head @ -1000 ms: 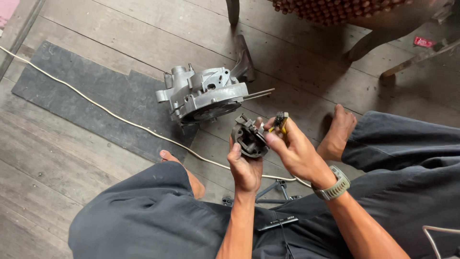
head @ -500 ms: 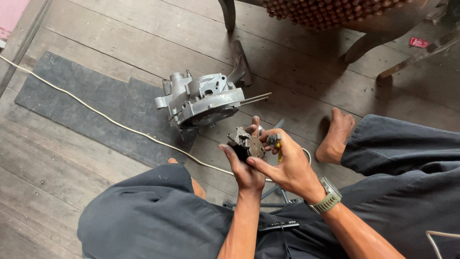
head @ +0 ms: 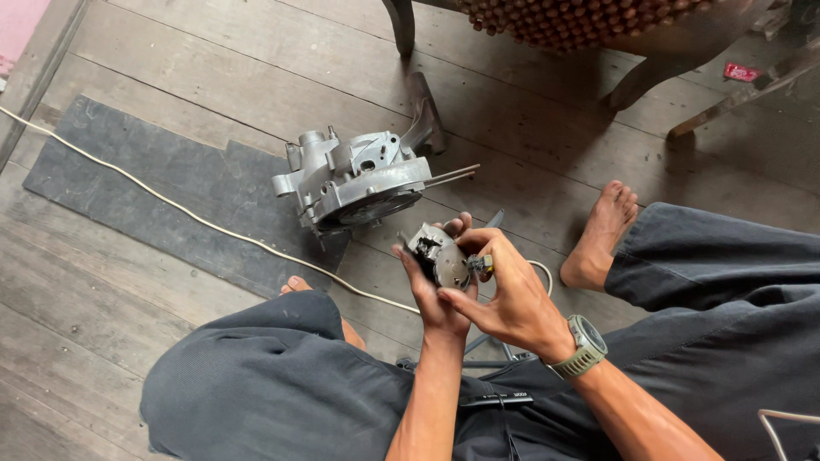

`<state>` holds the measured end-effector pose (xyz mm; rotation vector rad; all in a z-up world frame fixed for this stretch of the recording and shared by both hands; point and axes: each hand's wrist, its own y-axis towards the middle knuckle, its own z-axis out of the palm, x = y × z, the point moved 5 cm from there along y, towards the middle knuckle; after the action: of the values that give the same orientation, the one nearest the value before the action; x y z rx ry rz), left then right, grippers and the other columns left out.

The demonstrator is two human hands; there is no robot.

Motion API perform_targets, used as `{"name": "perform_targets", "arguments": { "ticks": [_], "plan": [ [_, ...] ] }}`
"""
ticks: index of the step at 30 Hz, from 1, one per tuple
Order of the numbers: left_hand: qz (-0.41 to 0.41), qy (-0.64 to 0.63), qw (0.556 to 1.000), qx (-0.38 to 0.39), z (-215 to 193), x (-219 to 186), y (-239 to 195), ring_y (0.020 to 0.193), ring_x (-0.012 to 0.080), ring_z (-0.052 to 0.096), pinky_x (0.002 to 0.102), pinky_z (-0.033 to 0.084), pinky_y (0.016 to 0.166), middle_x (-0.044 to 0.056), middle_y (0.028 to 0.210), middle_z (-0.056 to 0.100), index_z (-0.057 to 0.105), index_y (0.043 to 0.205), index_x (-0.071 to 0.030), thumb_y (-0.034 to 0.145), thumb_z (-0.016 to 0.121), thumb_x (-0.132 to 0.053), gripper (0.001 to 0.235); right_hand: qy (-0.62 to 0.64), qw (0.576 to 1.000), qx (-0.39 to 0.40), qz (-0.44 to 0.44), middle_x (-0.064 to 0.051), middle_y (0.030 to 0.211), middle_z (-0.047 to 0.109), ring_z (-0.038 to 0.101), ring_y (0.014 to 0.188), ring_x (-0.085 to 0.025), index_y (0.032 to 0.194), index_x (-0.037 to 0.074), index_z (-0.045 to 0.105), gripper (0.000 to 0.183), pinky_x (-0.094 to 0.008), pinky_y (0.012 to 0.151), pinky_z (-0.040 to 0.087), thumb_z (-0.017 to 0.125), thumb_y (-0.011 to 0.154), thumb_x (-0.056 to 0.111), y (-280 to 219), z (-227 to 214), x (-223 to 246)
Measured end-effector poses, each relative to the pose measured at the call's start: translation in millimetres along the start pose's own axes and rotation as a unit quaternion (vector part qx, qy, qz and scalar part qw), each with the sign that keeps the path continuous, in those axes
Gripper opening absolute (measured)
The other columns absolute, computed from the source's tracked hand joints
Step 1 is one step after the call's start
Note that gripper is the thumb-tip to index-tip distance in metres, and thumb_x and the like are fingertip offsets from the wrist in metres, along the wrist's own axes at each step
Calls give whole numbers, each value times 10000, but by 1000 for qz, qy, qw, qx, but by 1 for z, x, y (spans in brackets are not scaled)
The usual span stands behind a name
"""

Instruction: The person cleans a small mechanical part using a yellow brush and a yellow utility knife. They scrub various surfaces of the part and scrape specific areas while sitting on the floor.

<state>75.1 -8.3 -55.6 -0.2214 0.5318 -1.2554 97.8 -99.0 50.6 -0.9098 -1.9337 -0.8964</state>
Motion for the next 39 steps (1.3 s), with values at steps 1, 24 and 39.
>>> {"name": "perform_targets", "arguments": {
  "ticks": [1,24,39],
  "plan": [
    [0,0,1000,0,2,-1,-1,1328,284,586,441,494,1105,89,1158,723,657,1166,-159,960,364,-755,696,0,1000,0,0,-126,1157,666,701,973,-341,876,70,479,409,-386,723,544,858,801,203,1,0,1],
    [-12,-145,989,-30,-4,-20,9,1174,383,664,523,567,982,219,1127,726,680,1078,-30,965,613,-568,555,66,990,-40,121,-155,1115,698,707,917,-232,1018,30,455,267,-353,761,570,684,995,166,30,-41,-89],
    [54,-53,990,-121,-15,-50,5,1179,358,654,513,561,1012,193,1126,680,652,1206,-26,938,656,-382,446,-153,829,-51,535,-292,1197,605,647,1160,-461,1125,-37,671,411,-531,996,529,739,787,186,-61,47,-413]
  ]
}}
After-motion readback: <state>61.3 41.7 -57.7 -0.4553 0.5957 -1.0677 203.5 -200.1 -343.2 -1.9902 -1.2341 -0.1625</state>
